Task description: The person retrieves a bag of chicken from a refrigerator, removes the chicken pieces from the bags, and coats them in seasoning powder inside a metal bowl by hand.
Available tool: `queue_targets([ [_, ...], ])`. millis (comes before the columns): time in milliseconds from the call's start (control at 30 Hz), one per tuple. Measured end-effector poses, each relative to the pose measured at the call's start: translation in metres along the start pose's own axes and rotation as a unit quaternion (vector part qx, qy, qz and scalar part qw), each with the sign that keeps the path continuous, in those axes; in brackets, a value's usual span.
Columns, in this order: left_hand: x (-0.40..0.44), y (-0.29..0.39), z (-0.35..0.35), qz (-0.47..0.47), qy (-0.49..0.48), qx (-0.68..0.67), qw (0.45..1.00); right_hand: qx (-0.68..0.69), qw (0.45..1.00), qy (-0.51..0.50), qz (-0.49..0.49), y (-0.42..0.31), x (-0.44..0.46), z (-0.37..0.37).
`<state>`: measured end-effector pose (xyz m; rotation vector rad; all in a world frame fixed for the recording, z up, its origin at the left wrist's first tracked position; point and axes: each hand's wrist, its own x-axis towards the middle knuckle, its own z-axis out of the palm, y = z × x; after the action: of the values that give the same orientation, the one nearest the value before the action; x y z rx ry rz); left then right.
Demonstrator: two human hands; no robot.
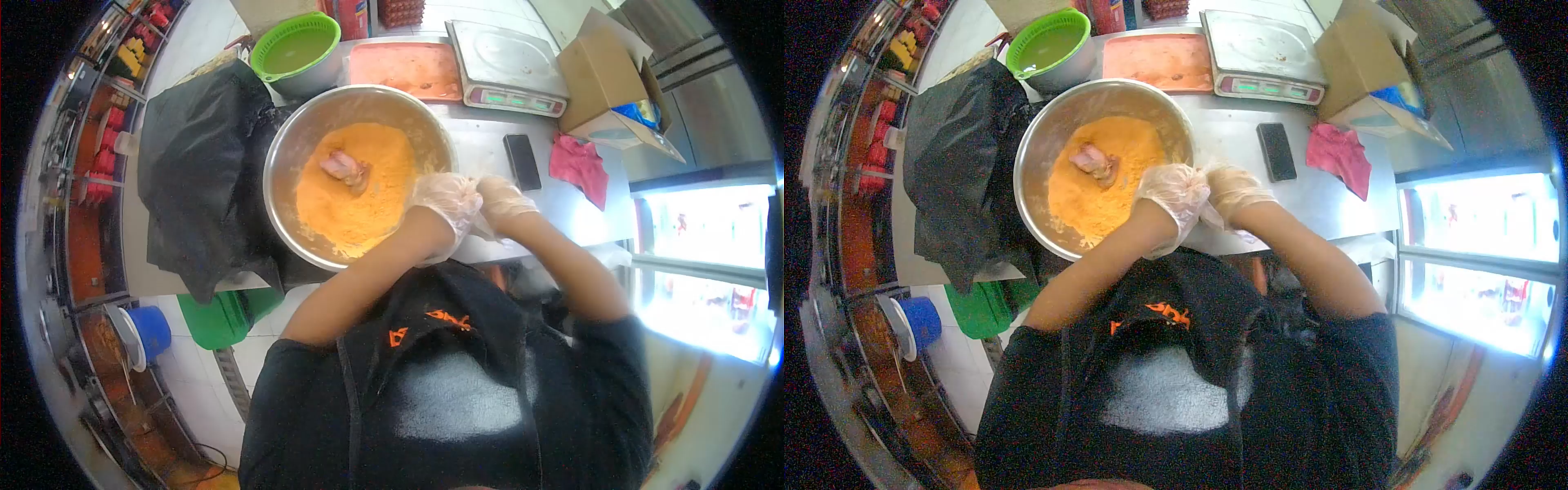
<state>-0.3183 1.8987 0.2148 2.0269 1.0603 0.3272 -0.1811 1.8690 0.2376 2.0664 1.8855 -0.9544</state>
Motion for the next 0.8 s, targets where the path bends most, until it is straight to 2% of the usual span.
queue_targets([
  [67,0.002,-0.013,0.004,0.056,0.01,0.054,0.997,-0.016,0.999,0.047,0.021,0.009,0.001,-0.007],
  [100,0.001,-0.01,-0.006,0.053,0.015,0.052,0.997,-0.02,0.999,0.046,0.017,0.01,-0.009,-0.016],
  [167,-0.005,-0.004,-0.023,0.092,-0.011,0.088,0.992,0.117,0.974,0.192,-0.015,0.009,-0.041,-0.037],
  [200,-0.007,-0.006,-0.027,0.107,-0.02,0.098,0.989,0.113,0.975,0.193,-0.012,0.017,-0.045,-0.037],
  [233,-0.007,-0.019,-0.023,0.129,0.014,0.171,0.977,0.256,0.925,0.262,-0.104,0.026,-0.047,-0.036],
  [267,-0.007,-0.028,-0.021,0.152,0.05,0.243,0.957,0.389,0.84,0.324,-0.194,0.032,-0.05,-0.037],
  [300,-0.011,-0.023,-0.03,0.159,0.05,0.243,0.956,0.387,0.839,0.331,-0.192,0.029,-0.056,-0.041],
  [333,-0.02,-0.013,-0.044,0.072,0.086,0.067,0.991,0.361,0.837,0.339,-0.231,0.018,-0.065,-0.046],
  [367,-0.026,-0.012,-0.052,0.025,0.099,-0.019,0.995,0.335,0.834,0.345,-0.271,0.006,-0.071,-0.051],
  [400,-0.032,-0.011,-0.06,-0.02,0.119,-0.107,0.987,0.234,0.839,0.375,-0.319,-0.004,-0.075,-0.055],
  [433,-0.038,-0.014,-0.065,0.027,0.043,-0.339,0.94,0.16,0.805,0.395,-0.413,-0.014,-0.069,-0.06],
  [467,-0.043,-0.016,-0.069,0.071,-0.033,-0.548,0.833,0.089,0.755,0.411,-0.502,-0.025,-0.063,-0.064],
  [500,-0.049,-0.006,-0.076,0.07,-0.028,-0.545,0.835,0.039,0.731,0.418,-0.538,-0.035,-0.065,-0.07],
  [567,-0.061,0.026,-0.098,0.037,-0.118,-0.651,0.749,-0.027,0.692,0.434,-0.576,-0.052,-0.07,-0.075],
  [633,-0.07,0.03,-0.11,0.042,-0.097,-0.656,0.747,-0.049,0.675,0.445,-0.586,-0.059,-0.076,-0.075],
  [667,-0.073,0.027,-0.11,0.063,-0.051,-0.598,0.797,0.054,0.788,0.369,-0.489,-0.059,-0.081,-0.076],
  [700,-0.078,0.027,-0.112,0.082,-0.006,-0.535,0.841,0.139,0.827,0.31,-0.448,-0.06,-0.08,-0.072],
  [733,-0.088,0.037,-0.115,0.066,0.031,-0.588,0.805,0.233,0.851,0.255,-0.395,-0.06,-0.079,-0.068],
  [767,-0.093,0.038,-0.118,0.067,0.036,-0.589,0.805,0.323,0.859,0.212,-0.335,-0.061,-0.078,-0.064],
  [800,-0.097,0.036,-0.121,0.123,0.059,-0.542,0.829,0.322,0.807,0.248,-0.429,-0.067,-0.078,-0.066],
])
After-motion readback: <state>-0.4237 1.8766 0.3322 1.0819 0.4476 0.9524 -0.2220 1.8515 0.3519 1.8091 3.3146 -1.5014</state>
